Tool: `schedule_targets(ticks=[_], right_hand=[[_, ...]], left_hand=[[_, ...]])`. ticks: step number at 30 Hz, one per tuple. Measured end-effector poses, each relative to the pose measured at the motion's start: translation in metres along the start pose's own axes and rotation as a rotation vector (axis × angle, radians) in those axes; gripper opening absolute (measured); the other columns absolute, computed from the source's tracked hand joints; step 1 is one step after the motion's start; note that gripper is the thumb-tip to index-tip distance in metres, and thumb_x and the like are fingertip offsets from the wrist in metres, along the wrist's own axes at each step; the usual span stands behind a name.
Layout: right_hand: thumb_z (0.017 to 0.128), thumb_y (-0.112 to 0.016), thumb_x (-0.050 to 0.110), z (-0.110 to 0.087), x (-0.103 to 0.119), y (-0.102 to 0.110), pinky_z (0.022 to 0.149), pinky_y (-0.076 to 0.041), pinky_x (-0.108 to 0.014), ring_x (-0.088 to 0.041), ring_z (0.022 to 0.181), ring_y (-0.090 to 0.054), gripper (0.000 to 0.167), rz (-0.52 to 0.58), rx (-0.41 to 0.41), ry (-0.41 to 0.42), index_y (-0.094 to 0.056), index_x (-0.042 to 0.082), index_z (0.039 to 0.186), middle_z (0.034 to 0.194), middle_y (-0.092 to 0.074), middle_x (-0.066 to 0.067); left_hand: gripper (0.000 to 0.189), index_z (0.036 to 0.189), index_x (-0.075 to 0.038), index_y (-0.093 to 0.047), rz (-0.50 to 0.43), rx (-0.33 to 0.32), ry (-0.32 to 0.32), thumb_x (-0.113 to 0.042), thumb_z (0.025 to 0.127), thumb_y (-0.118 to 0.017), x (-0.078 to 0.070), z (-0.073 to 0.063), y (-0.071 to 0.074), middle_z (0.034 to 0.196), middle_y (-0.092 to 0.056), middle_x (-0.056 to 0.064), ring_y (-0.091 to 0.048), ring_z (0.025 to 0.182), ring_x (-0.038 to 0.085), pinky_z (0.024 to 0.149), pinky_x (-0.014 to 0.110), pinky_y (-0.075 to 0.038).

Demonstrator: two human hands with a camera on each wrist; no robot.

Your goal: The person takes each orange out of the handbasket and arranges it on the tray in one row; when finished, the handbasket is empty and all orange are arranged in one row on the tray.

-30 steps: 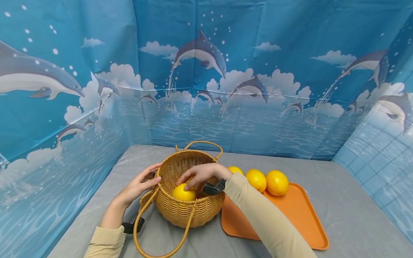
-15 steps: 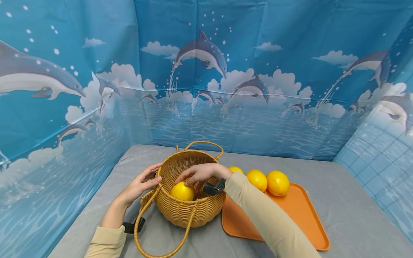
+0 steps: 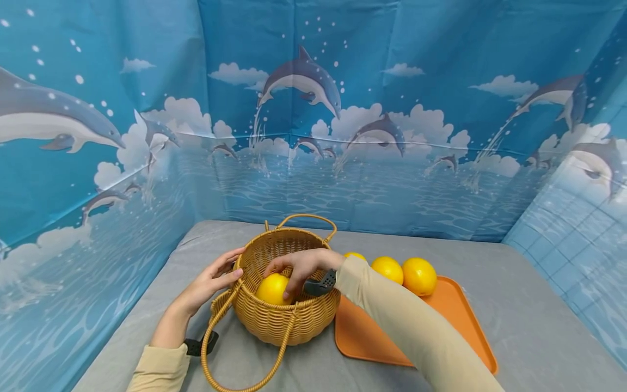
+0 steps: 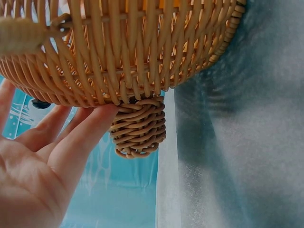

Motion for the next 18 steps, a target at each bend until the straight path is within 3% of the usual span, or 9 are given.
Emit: schedule_targets(ticks=[5,12,18], right_hand=[[0.083,-0.071,0.005,0.0003,0.0018,-0.0011,0.077,-0.051,-0.031,-0.016,0.098,-0.056,0.07,-0.067,0.028,0.0,-0.038,0.014,0.144,0.132,-0.042,-0.004],[0.085,-0.069,0.006,0.002,0.001,-0.0037,0.078,-0.051,-0.031,-0.018,0.1,-0.054,0.065,-0.043,0.067,-0.006,-0.037,0.012,0.141,0.126,-0.043,-0.006],[0.088,-0.066,0.014,0.0024,0.0015,-0.0027,0.082,-0.047,-0.027,-0.013,0.109,-0.046,0.068,-0.157,0.085,-0.002,-0.032,0.017,0.147,0.14,-0.036,-0.003]], left_hand=[[0.056,0.148,-0.021,-0.03,-0.003,0.001,-0.003,-0.028,0.097,-0.053,-0.0008,-0.0009,-0.0002,0.151,-0.022,0.014,-0.026,0.135,0.036,0.093,0.047,-0.039],[0.056,0.147,-0.023,-0.03,-0.003,0.0,-0.002,-0.028,0.097,-0.053,0.0007,-0.0006,0.0,0.151,-0.022,0.014,-0.026,0.135,0.036,0.093,0.047,-0.039],[0.054,0.147,-0.024,-0.031,0.002,0.008,-0.012,-0.027,0.097,-0.052,0.0018,0.0009,0.0012,0.15,-0.024,0.014,-0.029,0.133,0.036,0.09,0.043,-0.041]])
Point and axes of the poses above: each hand's wrist, its own z-axis towards the middle knuckle, its own y-axis out of the back of the hand, x = y × z, the point moved 4 cm from there along z, towards the middle knuckle
